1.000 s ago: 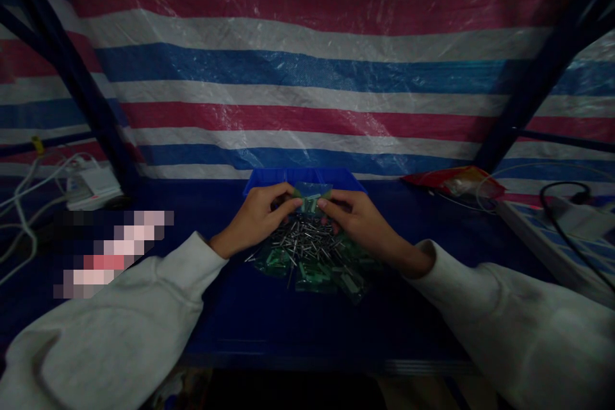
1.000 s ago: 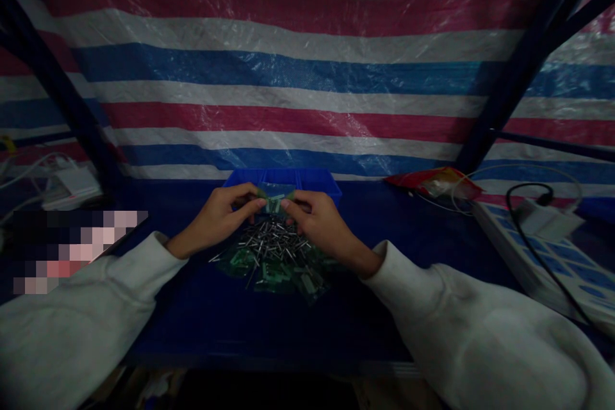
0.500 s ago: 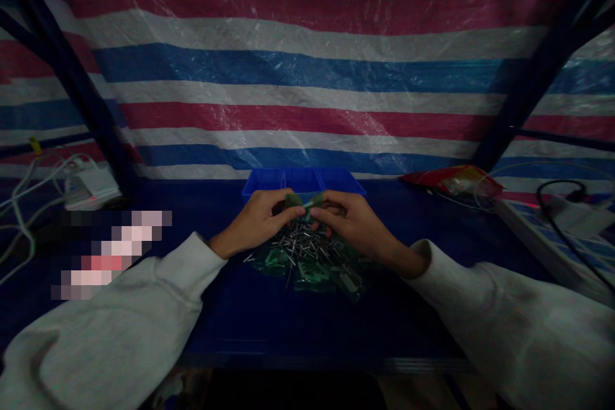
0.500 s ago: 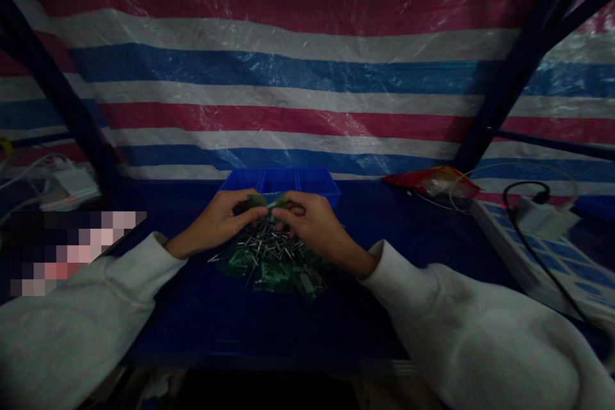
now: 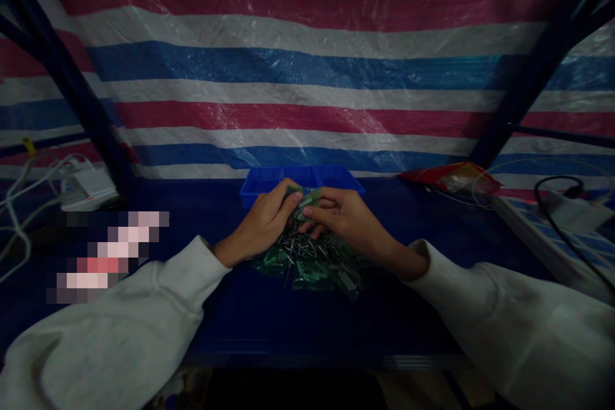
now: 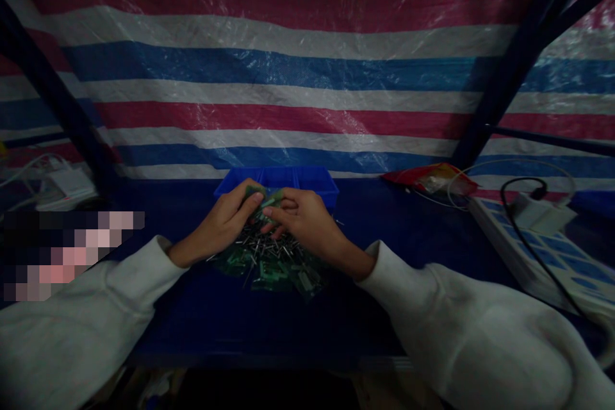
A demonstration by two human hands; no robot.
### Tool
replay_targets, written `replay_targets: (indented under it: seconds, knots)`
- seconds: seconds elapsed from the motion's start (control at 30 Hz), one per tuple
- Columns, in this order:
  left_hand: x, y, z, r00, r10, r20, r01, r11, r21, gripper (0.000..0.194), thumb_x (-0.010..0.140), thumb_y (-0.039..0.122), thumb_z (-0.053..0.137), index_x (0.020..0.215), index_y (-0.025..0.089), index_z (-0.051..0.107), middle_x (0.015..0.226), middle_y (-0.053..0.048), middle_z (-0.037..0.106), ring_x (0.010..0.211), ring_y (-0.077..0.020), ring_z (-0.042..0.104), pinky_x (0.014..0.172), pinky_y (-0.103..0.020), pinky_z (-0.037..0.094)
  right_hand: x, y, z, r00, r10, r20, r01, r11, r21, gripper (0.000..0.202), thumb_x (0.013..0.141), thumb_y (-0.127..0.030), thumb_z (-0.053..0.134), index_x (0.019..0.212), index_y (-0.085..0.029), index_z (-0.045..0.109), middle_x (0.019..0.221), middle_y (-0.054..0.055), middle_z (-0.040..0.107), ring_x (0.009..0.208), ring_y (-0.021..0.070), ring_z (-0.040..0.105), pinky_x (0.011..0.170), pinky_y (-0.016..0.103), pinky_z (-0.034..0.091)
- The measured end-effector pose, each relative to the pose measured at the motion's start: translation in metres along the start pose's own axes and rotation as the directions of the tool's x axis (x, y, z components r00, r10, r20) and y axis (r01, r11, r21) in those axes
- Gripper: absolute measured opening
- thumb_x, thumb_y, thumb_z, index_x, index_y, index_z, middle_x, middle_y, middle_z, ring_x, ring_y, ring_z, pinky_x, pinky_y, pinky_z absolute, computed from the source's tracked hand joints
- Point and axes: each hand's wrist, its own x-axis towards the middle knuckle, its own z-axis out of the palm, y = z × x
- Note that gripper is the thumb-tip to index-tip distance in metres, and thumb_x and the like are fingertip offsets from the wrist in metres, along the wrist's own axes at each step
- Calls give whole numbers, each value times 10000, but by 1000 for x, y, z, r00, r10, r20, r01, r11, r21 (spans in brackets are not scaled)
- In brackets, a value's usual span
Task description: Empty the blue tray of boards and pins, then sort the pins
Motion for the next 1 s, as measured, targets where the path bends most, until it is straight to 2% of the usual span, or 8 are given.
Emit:
replay_targets:
  seconds: [0.17, 0.3, 0.57, 1.0]
  knots:
    - [0, 4, 2, 1000, -1, -7, 1, 1000, -16, 202, 1037, 335, 391, 1009, 184, 522, 758, 29, 548, 660, -109, 533, 645, -245, 409, 1, -2, 3, 999, 38, -17, -37, 999, 17, 219, 846, -253, 676, 1028, -135, 646, 779, 37, 720, 666, 152, 718, 576, 236, 592]
    - [1, 7, 6, 999, -5, -34, 4, 999, -33, 238, 1048, 342, 357, 958, 182, 508, 748, 29, 545, 645, -102, 512, 636, -239, 400, 2, -5, 4, 999, 52, -4, -52, 999, 10, 173, 845, -259, 679, 959, -130, 655, 724, 29, 712, 631, 146, 707, 586, 246, 596]
    - [2, 3, 7, 997, 38, -61, -35, 998, 59, 224, 1048, 311, 361, 927, 180, 497, 739, 27, 522, 653, -106, 515, 633, -254, 373, 3, -6, 7, 998, 57, 1, -57, 998, -7, 106, 863, -229, 656, 903, -132, 646, 683, 23, 698, 607, 141, 702, 572, 237, 595]
    - [0, 0, 9, 998, 61, -19, -59, 993, 99, 215, 1052, 326, 357, 962, 187, 494, 729, 32, 522, 628, -100, 524, 615, -256, 364, 1, -5, 7, 998, 56, 10, -54, 994, -96, 257, 858, -371, 679, 887, -118, 641, 675, 33, 682, 573, 158, 701, 526, 241, 588]
